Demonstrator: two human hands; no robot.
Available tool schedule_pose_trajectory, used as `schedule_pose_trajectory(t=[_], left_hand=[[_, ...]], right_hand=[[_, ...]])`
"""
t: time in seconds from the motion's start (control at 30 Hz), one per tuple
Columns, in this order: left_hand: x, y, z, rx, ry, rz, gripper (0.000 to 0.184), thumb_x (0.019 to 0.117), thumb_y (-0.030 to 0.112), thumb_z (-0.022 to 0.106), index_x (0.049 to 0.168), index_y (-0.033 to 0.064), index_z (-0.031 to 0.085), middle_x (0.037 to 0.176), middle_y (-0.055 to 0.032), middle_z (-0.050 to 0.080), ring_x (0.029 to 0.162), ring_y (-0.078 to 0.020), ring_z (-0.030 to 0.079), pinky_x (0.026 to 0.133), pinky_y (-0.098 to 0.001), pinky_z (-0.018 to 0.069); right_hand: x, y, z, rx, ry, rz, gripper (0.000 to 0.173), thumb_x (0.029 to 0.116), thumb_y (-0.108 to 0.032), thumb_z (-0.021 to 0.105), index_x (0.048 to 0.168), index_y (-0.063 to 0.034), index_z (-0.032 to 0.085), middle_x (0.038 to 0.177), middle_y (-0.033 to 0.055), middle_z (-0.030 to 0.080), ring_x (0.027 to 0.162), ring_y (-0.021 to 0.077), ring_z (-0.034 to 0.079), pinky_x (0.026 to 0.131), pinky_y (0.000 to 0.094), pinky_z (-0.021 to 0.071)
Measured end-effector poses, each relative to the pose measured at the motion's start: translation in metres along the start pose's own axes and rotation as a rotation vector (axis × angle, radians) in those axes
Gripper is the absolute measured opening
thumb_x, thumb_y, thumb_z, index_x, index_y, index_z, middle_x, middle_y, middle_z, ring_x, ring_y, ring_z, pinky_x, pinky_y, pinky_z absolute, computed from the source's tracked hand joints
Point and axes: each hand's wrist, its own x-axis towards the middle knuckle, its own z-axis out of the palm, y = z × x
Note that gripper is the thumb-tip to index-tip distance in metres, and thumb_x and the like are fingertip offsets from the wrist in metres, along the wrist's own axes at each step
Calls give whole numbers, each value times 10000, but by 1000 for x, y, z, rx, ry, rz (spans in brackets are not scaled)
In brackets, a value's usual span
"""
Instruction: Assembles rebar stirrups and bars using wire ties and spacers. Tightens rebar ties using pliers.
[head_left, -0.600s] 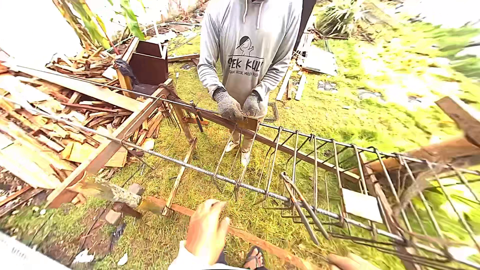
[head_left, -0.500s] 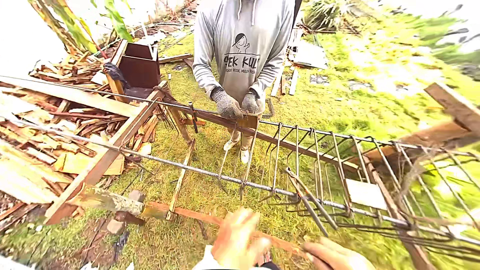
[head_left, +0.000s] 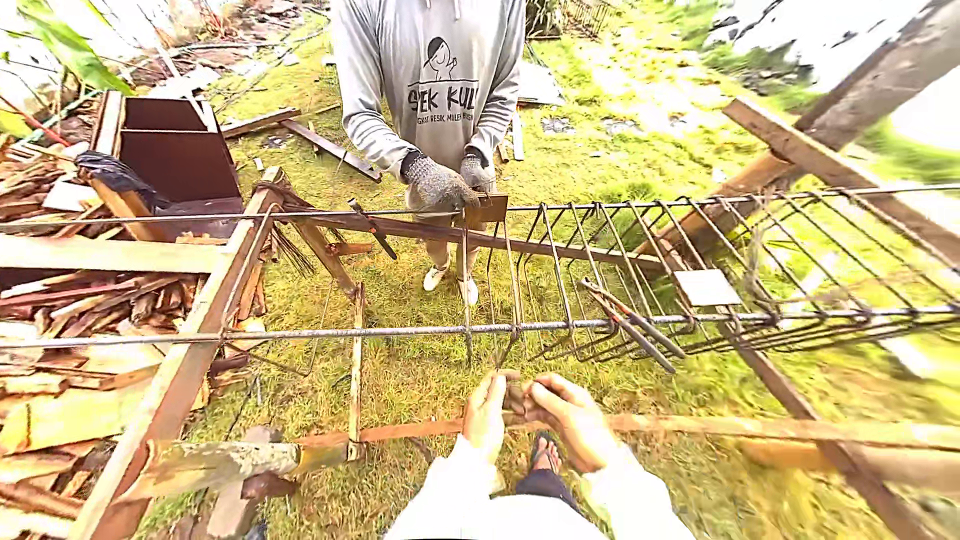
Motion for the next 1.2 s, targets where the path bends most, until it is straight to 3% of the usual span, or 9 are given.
schedule_pose_trajectory(t=[0.07, 0.13, 0.43, 0.73, 0.87, 0.97, 1.03, 1.1, 1.2], left_hand=[[8, -3, -2, 29, 48, 0, 429, 1138, 234, 282, 1350, 12, 581, 1081, -137, 687, 831, -211, 695, 746, -399, 613], [11, -1, -9, 45, 56, -23, 426, 1139, 249, 293, 1346, 22, 589, 1113, -144, 683, 908, -235, 703, 768, -422, 615], [1, 11, -30, -20, 35, -73, 412, 1141, 234, 289, 1247, 9, 617, 899, -103, 666, 727, -187, 674, 665, -329, 588], [15, 7, -26, -238, 98, -15, 451, 1146, 293, 246, 1281, -4, 559, 1072, -190, 732, 914, -268, 742, 844, -383, 603], [14, 9, -18, -263, 62, -57, 507, 1145, 325, 211, 1308, 3, 567, 952, -204, 735, 771, -255, 733, 722, -348, 599], [21, 7, -17, -371, 105, -76, 560, 1127, 449, 220, 1250, 67, 611, 713, -63, 636, 562, -134, 616, 581, -268, 557], [28, 6, -17, -447, 126, -53, 512, 1114, 478, 272, 1165, 93, 605, 613, 17, 504, 499, -96, 531, 552, -257, 540], [31, 6, -18, -524, 124, 4, 311, 1122, 337, 353, 1077, 90, 536, 575, 46, 419, 467, -84, 473, 534, -254, 525], [35, 5, -20, -559, 128, 86, 97, 1070, 124, 452, 994, 76, 488, 562, 50, 406, 435, -63, 422, 482, -226, 477]], right_hand=[[7, 16, 16, -18, 5, -18, 159, 1021, -51, 527, 1052, 36, 657, 951, 90, 712, 804, 159, 703, 757, 342, 622], [10, 16, 22, -129, -11, -31, 166, 1034, -80, 519, 1025, 12, 657, 898, 61, 693, 728, 117, 668, 653, 284, 585], [0, 11, 22, -304, -97, -55, 152, 1055, -76, 515, 1058, -18, 655, 822, 34, 647, 608, 76, 598, 595, 239, 551], [-4, 43, 33, -455, -210, -25, 218, 1052, -178, 514, 1063, -33, 676, 838, 16, 647, 645, 79, 603, 622, 262, 543], [0, 41, 34, -565, -110, -14, 225, 1050, -195, 537, 1049, -45, 705, 909, 43, 695, 779, 102, 664, 750, 308, 571], [-4, 38, 40, -663, 13, -6, 255, 1023, -277, 603, 1104, -65, 719, 987, 51, 721, 898, 131, 680, 866, 360, 553], [-8, 48, 46, -569, 121, -59, 305, 970, -292, 660, 1137, -38, 658, 1051, 89, 667, 951, 167, 658, 884, 359, 554], [-13, 58, 54, -313, 144, -88, 452, 937, -268, 665, 1268, 13, 539, 1183, 131, 612, 1053, 190, 643, 903, 347, 568], [-26, 53, 65, 103, -59, 74, 712, 890, -208, 684, 1472, -56, 303, 1210, 146, 655, 1020, 254, 711, 790, 420, 635]])
